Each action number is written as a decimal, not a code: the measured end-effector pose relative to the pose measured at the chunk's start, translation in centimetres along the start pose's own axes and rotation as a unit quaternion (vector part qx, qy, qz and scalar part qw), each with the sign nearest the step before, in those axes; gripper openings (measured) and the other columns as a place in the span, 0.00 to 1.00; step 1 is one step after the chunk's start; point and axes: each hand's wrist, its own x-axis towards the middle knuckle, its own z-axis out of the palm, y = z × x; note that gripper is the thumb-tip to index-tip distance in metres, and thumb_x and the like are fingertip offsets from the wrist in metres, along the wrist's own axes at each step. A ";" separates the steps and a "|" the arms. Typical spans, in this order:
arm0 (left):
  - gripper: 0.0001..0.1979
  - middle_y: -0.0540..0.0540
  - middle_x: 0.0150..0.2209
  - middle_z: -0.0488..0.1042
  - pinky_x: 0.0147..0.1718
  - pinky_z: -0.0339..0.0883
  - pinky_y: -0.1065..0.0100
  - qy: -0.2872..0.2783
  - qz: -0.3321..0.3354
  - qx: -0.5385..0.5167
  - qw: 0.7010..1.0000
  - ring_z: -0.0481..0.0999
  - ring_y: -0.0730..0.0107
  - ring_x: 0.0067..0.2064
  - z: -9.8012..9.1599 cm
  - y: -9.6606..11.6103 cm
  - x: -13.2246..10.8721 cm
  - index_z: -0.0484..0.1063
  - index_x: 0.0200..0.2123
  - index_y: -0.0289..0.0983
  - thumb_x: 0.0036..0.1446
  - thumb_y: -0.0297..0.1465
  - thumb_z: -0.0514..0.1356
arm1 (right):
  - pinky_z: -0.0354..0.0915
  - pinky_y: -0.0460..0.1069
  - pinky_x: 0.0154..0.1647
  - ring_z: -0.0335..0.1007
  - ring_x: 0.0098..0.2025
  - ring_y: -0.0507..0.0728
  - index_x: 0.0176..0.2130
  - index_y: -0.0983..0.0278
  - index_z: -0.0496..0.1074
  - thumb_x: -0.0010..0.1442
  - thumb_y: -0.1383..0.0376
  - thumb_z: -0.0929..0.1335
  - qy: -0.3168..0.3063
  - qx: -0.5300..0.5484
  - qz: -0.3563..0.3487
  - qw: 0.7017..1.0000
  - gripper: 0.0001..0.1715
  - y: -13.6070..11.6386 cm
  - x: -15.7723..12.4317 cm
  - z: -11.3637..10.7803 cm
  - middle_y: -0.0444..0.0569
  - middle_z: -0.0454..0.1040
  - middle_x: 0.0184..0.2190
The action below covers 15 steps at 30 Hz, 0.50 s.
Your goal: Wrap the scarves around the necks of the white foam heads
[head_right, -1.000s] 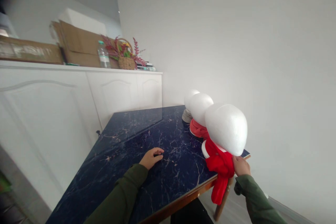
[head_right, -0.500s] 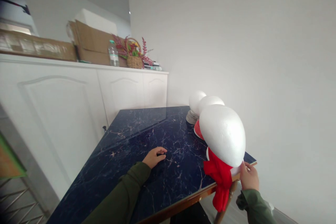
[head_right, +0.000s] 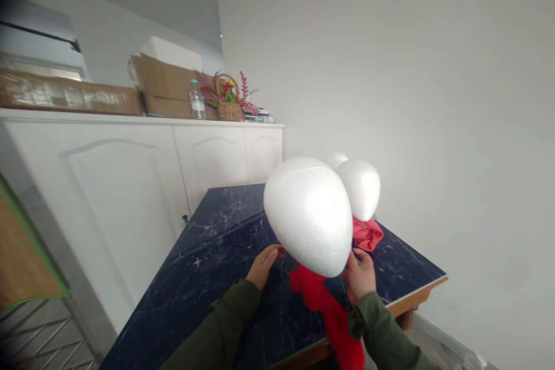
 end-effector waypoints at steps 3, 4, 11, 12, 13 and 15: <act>0.24 0.42 0.45 0.70 0.45 0.61 0.64 0.075 -0.032 -0.118 0.990 0.70 0.65 0.44 0.0 -0.5 0.3 0.62 0.47 0.36 0.53 0.44 0.48 | 0.61 0.43 0.17 0.63 0.20 0.50 0.31 0.62 0.59 0.36 0.60 0.71 -0.028 0.019 0.052 0.998 0.23 2.1 1.2 6.2 0.38 0.65 0.18; 0.25 0.42 0.47 0.68 0.46 0.61 0.65 0.110 -0.043 -0.146 0.982 0.69 0.65 0.46 -0.1 -0.7 0.5 0.59 0.50 0.36 0.53 0.45 0.48 | 0.62 0.43 0.17 0.63 0.20 0.50 0.29 0.62 0.58 0.35 0.59 0.71 -0.029 0.022 0.074 0.997 0.22 3.1 1.7 8.0 0.38 0.65 0.17; 0.31 0.36 0.51 0.63 0.52 0.54 0.63 0.239 -0.065 0.028 0.968 0.62 0.60 0.52 -2.7 -2.0 1.7 0.58 0.50 0.31 0.45 0.41 0.58 | 0.65 0.45 0.19 0.63 0.20 0.50 0.28 0.61 0.55 0.37 0.57 0.70 -0.025 -0.007 0.126 0.992 0.22 9.3 4.6 13.7 0.36 0.61 0.16; 0.31 0.35 0.50 0.63 0.52 0.52 0.62 0.246 -0.062 0.079 0.964 0.61 0.58 0.53 -2.8 -2.2 1.7 0.60 0.49 0.30 0.42 0.39 0.61 | 0.65 0.45 0.19 0.64 0.21 0.50 0.28 0.61 0.55 0.37 0.57 0.70 -0.031 -0.014 0.123 0.992 0.22 9.7 5.0 13.7 0.36 0.62 0.16; 0.30 0.35 0.50 0.64 0.53 0.52 0.61 0.247 -0.059 0.119 0.960 0.61 0.57 0.53 -2.9 -2.4 1.7 0.62 0.47 0.30 0.40 0.37 0.62 | 0.65 0.45 0.19 0.64 0.21 0.50 0.29 0.61 0.55 0.37 0.58 0.70 -0.038 -0.023 0.121 0.992 0.22 9.9 5.4 13.5 0.36 0.62 0.17; 0.23 0.37 0.48 0.66 0.53 0.51 0.60 0.242 -0.047 0.157 0.956 0.62 0.57 0.52 -2.9 -2.6 1.8 0.66 0.43 0.30 0.41 0.32 0.60 | 0.65 0.45 0.18 0.65 0.21 0.51 0.30 0.61 0.57 0.38 0.58 0.69 -0.050 -0.048 0.114 0.991 0.21 10.2 6.2 13.0 0.38 0.63 0.18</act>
